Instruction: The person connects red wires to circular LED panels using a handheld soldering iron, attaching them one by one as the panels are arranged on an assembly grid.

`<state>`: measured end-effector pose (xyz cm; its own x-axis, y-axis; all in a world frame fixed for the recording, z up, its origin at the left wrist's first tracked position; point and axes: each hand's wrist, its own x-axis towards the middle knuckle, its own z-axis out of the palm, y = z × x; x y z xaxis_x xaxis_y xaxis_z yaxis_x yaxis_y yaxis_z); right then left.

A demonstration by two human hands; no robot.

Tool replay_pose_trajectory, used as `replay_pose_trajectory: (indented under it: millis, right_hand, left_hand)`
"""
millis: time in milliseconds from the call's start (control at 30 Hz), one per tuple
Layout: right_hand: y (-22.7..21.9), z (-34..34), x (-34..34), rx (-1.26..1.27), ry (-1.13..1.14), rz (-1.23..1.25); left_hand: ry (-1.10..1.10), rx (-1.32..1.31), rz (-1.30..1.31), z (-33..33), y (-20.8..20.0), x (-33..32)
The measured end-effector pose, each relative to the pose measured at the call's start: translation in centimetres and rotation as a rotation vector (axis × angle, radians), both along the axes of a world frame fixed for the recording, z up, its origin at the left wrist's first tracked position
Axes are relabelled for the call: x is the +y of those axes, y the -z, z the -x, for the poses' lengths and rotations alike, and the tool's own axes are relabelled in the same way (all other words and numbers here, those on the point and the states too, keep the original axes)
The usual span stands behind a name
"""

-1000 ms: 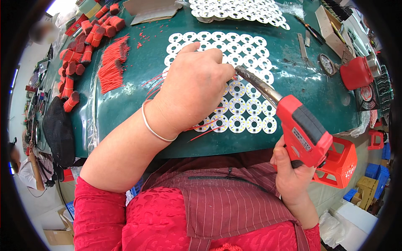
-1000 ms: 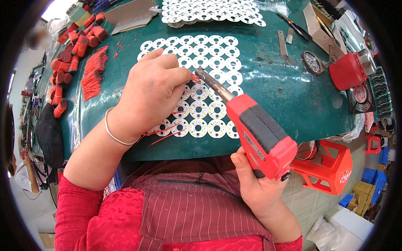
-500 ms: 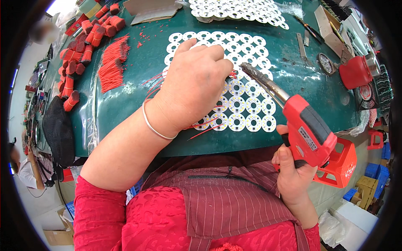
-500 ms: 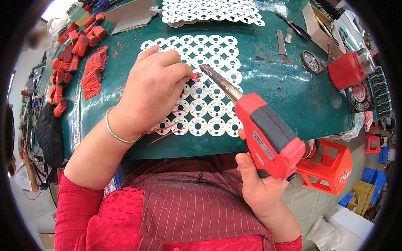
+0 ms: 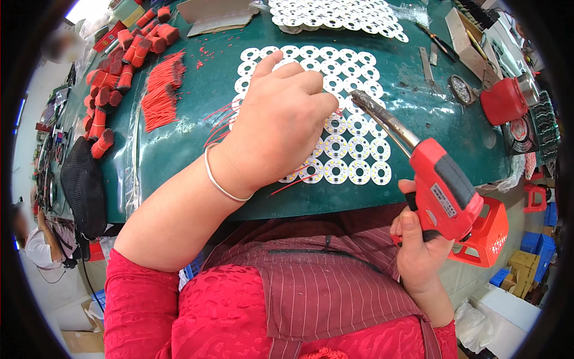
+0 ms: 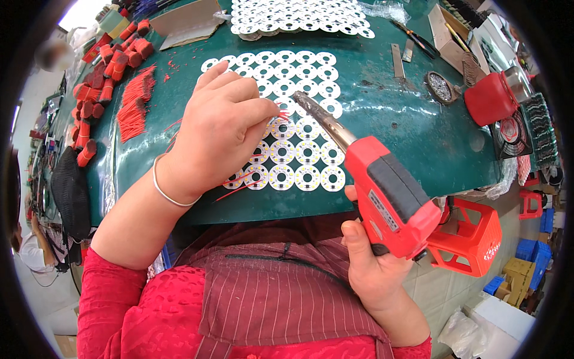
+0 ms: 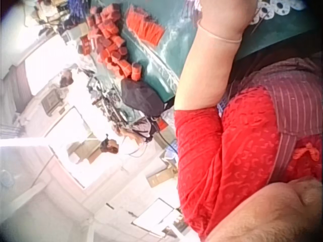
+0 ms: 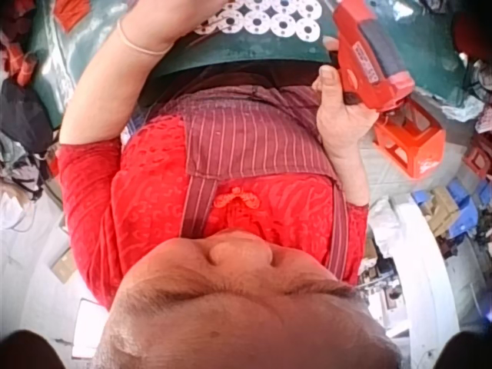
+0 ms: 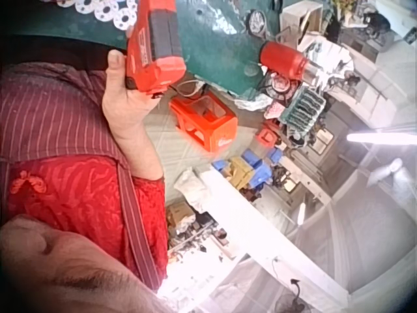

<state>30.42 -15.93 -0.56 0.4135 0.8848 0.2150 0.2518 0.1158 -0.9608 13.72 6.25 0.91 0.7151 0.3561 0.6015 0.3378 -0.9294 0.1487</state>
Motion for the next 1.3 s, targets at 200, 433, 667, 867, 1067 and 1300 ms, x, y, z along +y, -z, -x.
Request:
replay_pose_trajectory:
  millis: [200, 433, 667, 867, 1067, 1300]
  right_hand:
    - [0.0, 0.1, -0.3, 0.026, 0.01, 0.021]
    - [0.9, -0.3, -0.4, -0.118, -0.042, -0.027]
    - [1.3, -0.4, -0.7, -0.117, -0.044, -0.033]
    - [1.2, -0.5, -0.7, -0.155, -0.053, -0.011]
    - [1.2, -0.5, -0.6, -0.155, -0.041, -0.009]
    - [1.3, -0.3, -0.6, -0.111, -0.041, -0.027]
  left_hand:
    - [-0.031, 0.052, -0.011, 0.0, 0.2, 0.0]
    - [-0.041, 0.065, -0.035, -0.1, 0.4, 0.0]
    - [-0.012, 0.029, -0.031, -0.3, 0.6, 0.1]
    - [-0.024, 0.055, -0.037, -0.3, 0.6, 0.2]
    - [-0.039, 0.022, -0.048, -0.4, 0.4, -0.1]
    - [-0.051, 0.042, -0.072, -0.4, 0.3, -0.4]
